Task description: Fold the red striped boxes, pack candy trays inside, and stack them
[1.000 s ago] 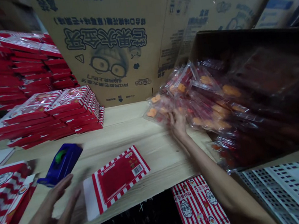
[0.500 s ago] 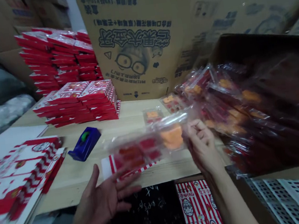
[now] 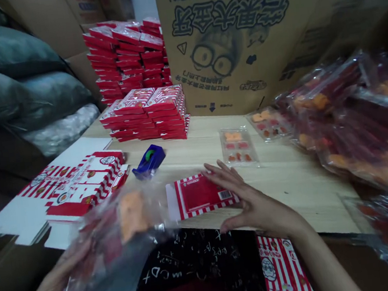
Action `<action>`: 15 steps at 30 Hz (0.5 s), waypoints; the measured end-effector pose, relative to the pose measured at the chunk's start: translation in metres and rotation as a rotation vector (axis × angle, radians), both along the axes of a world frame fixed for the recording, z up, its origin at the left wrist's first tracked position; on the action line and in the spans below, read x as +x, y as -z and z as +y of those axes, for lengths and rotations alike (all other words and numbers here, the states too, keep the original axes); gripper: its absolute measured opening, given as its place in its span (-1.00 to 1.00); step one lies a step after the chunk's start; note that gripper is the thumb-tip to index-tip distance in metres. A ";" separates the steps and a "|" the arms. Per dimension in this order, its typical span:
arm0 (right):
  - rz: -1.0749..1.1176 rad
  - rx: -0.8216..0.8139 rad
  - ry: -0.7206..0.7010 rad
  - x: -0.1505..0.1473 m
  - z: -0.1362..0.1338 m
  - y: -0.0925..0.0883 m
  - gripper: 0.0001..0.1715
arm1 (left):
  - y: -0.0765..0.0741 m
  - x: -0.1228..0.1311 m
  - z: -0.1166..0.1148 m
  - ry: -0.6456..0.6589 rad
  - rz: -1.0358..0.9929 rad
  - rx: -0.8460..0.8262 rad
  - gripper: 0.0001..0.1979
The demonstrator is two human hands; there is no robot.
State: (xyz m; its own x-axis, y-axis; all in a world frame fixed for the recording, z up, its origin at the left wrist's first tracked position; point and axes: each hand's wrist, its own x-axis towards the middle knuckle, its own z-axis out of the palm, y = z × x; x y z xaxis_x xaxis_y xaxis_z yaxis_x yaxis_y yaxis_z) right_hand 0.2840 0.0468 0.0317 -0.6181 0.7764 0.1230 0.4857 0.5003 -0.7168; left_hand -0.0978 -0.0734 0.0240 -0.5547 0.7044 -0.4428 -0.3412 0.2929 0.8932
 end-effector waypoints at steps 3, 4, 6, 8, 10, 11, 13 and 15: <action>-0.228 -0.010 -0.036 -0.016 0.037 0.038 0.45 | 0.004 -0.008 0.010 -0.125 -0.014 0.043 -0.38; -0.306 -0.019 -0.059 -0.023 0.045 0.050 0.54 | 0.010 -0.006 0.013 -0.167 0.024 0.074 -0.37; -0.438 -0.037 -0.092 -0.037 0.056 0.072 0.65 | 0.026 0.003 0.018 -0.197 0.093 0.147 -0.38; -0.517 -0.061 -0.103 -0.045 0.060 0.087 0.67 | 0.042 0.015 0.020 -0.147 0.098 0.192 -0.36; -0.539 -0.083 -0.096 -0.046 0.058 0.097 0.65 | 0.054 0.024 0.020 -0.073 0.058 0.181 -0.33; -0.532 -0.086 -0.088 -0.044 0.056 0.100 0.63 | 0.058 0.028 0.018 -0.034 0.030 0.160 -0.31; -0.497 -0.079 -0.071 -0.040 0.051 0.104 0.61 | 0.064 0.030 0.014 0.041 -0.036 0.107 -0.26; -0.461 -0.067 -0.059 -0.037 0.045 0.107 0.61 | 0.067 0.027 0.010 0.126 -0.098 0.057 -0.22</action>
State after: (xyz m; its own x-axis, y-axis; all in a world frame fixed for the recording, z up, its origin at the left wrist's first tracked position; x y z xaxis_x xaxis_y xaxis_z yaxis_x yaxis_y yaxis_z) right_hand 0.2475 0.0919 -0.0754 -0.6401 0.7350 -0.2237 0.7330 0.4971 -0.4644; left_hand -0.0707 -0.0634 -0.0431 -0.4169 0.7910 -0.4478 -0.3909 0.2888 0.8740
